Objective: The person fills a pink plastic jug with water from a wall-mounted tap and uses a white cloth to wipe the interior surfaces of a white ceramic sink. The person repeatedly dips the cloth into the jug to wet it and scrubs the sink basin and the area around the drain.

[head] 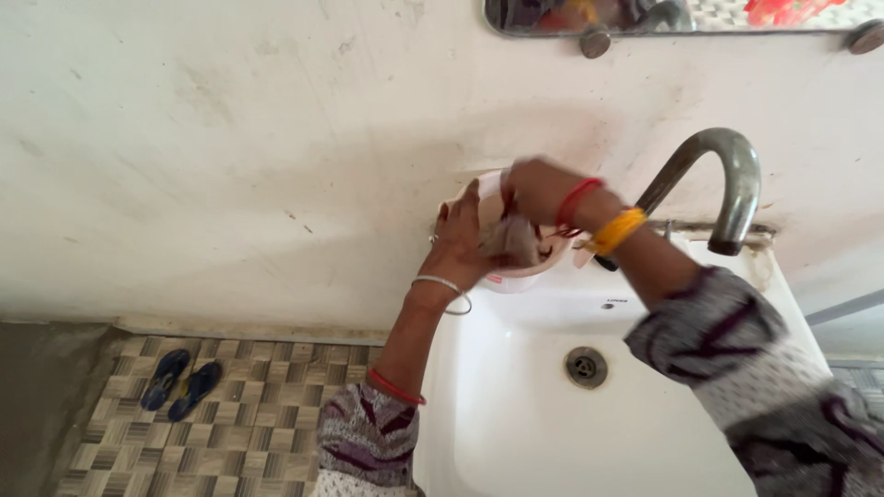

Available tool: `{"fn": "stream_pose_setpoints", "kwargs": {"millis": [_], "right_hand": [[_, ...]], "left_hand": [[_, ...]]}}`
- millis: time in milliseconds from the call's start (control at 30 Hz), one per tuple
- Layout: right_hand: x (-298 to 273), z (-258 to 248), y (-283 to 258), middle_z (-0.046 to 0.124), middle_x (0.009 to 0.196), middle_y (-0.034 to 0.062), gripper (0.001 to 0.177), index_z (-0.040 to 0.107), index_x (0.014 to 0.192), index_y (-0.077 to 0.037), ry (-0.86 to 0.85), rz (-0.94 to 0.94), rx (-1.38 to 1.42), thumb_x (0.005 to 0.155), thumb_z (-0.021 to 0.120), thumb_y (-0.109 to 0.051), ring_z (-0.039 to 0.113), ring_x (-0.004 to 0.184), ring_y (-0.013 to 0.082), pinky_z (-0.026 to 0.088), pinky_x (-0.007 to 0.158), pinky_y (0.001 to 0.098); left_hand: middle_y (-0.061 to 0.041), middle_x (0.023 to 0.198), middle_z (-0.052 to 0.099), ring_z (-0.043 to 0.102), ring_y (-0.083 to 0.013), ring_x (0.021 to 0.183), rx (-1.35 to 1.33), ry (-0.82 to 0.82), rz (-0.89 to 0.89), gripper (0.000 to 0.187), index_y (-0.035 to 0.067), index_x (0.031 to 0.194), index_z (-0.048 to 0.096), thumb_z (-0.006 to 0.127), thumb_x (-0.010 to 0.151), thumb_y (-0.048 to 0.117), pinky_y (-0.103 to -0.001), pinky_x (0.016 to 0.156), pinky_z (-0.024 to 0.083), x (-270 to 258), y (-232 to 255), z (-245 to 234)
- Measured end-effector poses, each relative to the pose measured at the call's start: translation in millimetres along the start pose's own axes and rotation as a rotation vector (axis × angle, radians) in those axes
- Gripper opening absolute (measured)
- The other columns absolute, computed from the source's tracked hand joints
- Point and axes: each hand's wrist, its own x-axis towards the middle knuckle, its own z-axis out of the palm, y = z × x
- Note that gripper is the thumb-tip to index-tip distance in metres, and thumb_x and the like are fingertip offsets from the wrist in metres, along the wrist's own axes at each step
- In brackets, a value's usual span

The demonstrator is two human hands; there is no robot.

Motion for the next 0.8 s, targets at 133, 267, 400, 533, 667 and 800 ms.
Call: {"fn": "stream_pose_setpoints", "kwargs": {"millis": [133, 267, 400, 533, 667, 800], "right_hand": [[-42, -62, -21, 0.069, 0.092, 0.0129, 0.007, 0.071, 0.088, -0.003, 0.462, -0.209, -0.04, 0.086, 0.071, -0.01, 0.063, 0.096, 0.0353, 0.053, 0.084, 0.0457], [-79, -106, -53, 0.062, 0.101, 0.0145, 0.009, 0.066, 0.098, 0.0, 0.727, -0.196, -0.001, 0.095, 0.071, -0.007, 0.062, 0.095, 0.0331, 0.052, 0.082, 0.0438], [-101, -118, -74, 0.059, 0.107, 0.0166, 0.011, 0.061, 0.11, 0.003, 0.883, -0.151, 0.223, 0.1, 0.067, 0.0, 0.065, 0.095, 0.031, 0.053, 0.081, 0.0418], [-102, -106, -70, 0.056, 0.113, 0.0191, 0.012, 0.063, 0.107, 0.002, 0.756, 0.008, 0.2, 0.095, 0.063, 0.004, 0.066, 0.09, 0.033, 0.055, 0.075, 0.0417], [-92, -75, -51, 0.055, 0.118, 0.0187, 0.021, 0.06, 0.112, -0.002, 0.344, 0.212, 0.402, 0.091, 0.061, -0.003, 0.07, 0.084, 0.0325, 0.061, 0.072, 0.0417], [-67, -39, -28, 0.052, 0.134, 0.0288, 0.095, 0.041, 0.147, 0.006, 0.337, -0.005, 0.133, 0.07, 0.091, -0.02, 0.054, 0.116, 0.0498, 0.049, 0.093, 0.0512]], "left_hand": [[-0.018, 0.15, 0.05, 0.05, -0.0327, 0.135, -0.172, -0.084, -0.215, 0.137, 0.003, 0.158, 0.013, 0.097, 0.053, 0.029, -0.038, 0.113, 0.044, 42, 7, 3], [-0.018, 0.128, 0.067, 0.065, -0.0276, 0.119, -0.42, -0.179, -0.227, 0.123, 0.0, 0.151, 0.031, 0.099, 0.053, 0.03, -0.034, 0.1, 0.054, 51, 9, 11], [-0.014, 0.113, 0.078, 0.075, -0.0244, 0.103, -0.534, -0.286, -0.266, 0.085, 0.002, 0.13, 0.063, 0.093, 0.054, 0.028, -0.032, 0.091, 0.06, 58, 17, -1], [-0.018, 0.108, 0.073, 0.072, -0.0241, 0.099, -0.151, -0.184, -0.456, 0.073, -0.003, 0.12, 0.056, 0.095, 0.061, 0.016, -0.035, 0.089, 0.06, 63, 30, -27], [-0.014, 0.107, 0.07, 0.069, -0.0218, 0.097, -0.297, -0.016, -0.367, 0.067, 0.006, 0.128, 0.051, 0.083, 0.069, 0.005, -0.035, 0.086, 0.057, 63, 29, -41], [-0.01, 0.109, 0.065, 0.068, -0.0238, 0.091, -0.625, -0.083, -0.304, 0.06, 0.007, 0.124, 0.054, 0.076, 0.069, -0.005, -0.039, 0.073, 0.058, 64, 36, -49]]}}
